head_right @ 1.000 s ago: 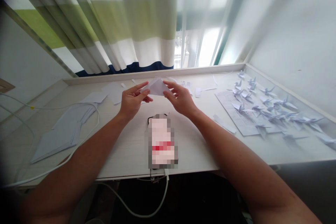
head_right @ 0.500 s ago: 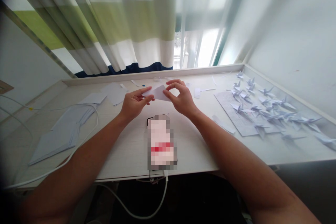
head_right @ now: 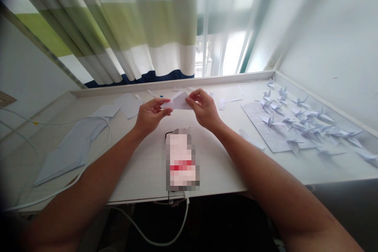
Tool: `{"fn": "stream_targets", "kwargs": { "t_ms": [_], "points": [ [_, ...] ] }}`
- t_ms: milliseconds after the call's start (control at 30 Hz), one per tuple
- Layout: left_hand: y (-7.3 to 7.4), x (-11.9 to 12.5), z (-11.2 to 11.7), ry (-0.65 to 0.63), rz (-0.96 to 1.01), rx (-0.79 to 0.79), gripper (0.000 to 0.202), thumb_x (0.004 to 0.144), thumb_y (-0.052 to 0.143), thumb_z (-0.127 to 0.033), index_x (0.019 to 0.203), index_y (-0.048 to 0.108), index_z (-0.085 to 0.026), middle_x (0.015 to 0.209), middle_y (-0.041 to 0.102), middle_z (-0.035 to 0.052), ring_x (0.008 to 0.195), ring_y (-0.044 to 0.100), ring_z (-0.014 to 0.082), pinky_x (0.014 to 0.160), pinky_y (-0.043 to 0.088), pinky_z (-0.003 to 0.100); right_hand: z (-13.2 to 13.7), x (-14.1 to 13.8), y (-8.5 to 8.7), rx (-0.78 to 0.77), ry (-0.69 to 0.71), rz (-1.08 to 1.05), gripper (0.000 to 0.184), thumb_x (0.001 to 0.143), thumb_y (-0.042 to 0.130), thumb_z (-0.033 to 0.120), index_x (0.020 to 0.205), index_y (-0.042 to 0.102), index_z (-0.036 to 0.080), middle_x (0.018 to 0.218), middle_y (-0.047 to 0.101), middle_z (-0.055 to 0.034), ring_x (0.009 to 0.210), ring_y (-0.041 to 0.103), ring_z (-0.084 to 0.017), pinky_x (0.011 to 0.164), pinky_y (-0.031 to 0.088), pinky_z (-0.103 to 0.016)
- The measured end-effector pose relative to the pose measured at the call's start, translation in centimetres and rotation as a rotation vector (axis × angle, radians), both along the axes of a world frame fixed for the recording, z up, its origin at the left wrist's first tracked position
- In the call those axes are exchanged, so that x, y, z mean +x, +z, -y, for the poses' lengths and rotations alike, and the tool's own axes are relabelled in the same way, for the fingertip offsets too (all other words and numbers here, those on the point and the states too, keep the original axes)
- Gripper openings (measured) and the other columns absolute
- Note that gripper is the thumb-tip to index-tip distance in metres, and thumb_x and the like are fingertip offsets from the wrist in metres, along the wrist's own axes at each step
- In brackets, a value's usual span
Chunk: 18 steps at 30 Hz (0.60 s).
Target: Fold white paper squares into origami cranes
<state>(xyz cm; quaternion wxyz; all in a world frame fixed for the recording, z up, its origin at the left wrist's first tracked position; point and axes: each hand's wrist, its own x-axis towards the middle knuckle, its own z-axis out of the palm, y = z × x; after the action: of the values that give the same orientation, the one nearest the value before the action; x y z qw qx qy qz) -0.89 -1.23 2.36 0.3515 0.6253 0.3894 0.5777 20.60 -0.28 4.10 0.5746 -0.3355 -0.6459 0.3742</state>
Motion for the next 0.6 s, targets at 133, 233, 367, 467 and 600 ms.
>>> {"fn": "stream_targets", "kwargs": {
  "t_ms": [133, 233, 367, 467, 600],
  "points": [
    [0.0, 0.0, 0.1, 0.015, -0.006, -0.015, 0.036, 0.071, 0.091, -0.043, 0.093, 0.08, -0.018, 0.082, 0.078, 0.0041, 0.067, 0.073, 0.0167, 0.069, 0.065, 0.034, 0.1, -0.2, 0.1, -0.009, 0.003, -0.028, 0.033, 0.086, 0.075, 0.051, 0.085, 0.055, 0.025, 0.078, 0.063, 0.0006, 0.077, 0.061, -0.018, 0.073, 0.051, -0.037],
    [0.0, 0.2, 0.1, 0.019, 0.019, -0.017, 0.033, 0.072, 0.09, -0.045, 0.087, 0.08, -0.018, 0.077, 0.078, 0.0035, 0.065, 0.072, 0.0166, 0.068, 0.065, 0.034, 0.3, -0.3, 0.1, -0.01, -0.004, -0.039, 0.032, 0.086, 0.075, 0.05, 0.085, 0.055, 0.025, 0.077, 0.064, 0.0008, 0.074, 0.06, -0.018, 0.072, 0.05, -0.037],
    [0.2, 0.8, 0.3, 0.034, 0.071, -0.029, 0.033, 0.074, 0.088, -0.047, 0.084, 0.08, -0.017, 0.078, 0.08, 0.0056, 0.067, 0.075, 0.0185, 0.068, 0.065, 0.034, 0.3, -0.4, 0.0, -0.027, -0.04, -0.046, 0.031, 0.086, 0.075, 0.05, 0.085, 0.055, 0.025, 0.08, 0.068, -0.0009, 0.074, 0.062, -0.019, 0.071, 0.052, -0.039],
    [0.6, 1.2, 0.6, 0.017, 0.098, -0.041, 0.033, 0.076, 0.086, -0.048, 0.084, 0.078, -0.016, 0.077, 0.08, 0.0068, 0.075, 0.079, 0.0221, 0.067, 0.065, 0.033, 0.2, -0.3, -0.1, -0.02, -0.066, -0.043, 0.029, 0.087, 0.074, 0.049, 0.087, 0.057, 0.025, 0.082, 0.069, -0.0018, 0.076, 0.064, -0.02, 0.072, 0.054, -0.04],
    [0.8, 1.4, 0.9, 0.026, 0.108, -0.03, 0.033, 0.078, 0.085, -0.047, 0.084, 0.076, -0.016, 0.077, 0.08, 0.0062, 0.077, 0.08, 0.0237, 0.066, 0.064, 0.032, 0.2, 0.1, 0.2, -0.004, -0.029, -0.017, 0.036, 0.082, 0.081, 0.047, 0.105, 0.063, 0.026, 0.111, 0.071, -0.0069, 0.11, 0.067, -0.026, 0.09, 0.058, -0.044]
  ]
}}
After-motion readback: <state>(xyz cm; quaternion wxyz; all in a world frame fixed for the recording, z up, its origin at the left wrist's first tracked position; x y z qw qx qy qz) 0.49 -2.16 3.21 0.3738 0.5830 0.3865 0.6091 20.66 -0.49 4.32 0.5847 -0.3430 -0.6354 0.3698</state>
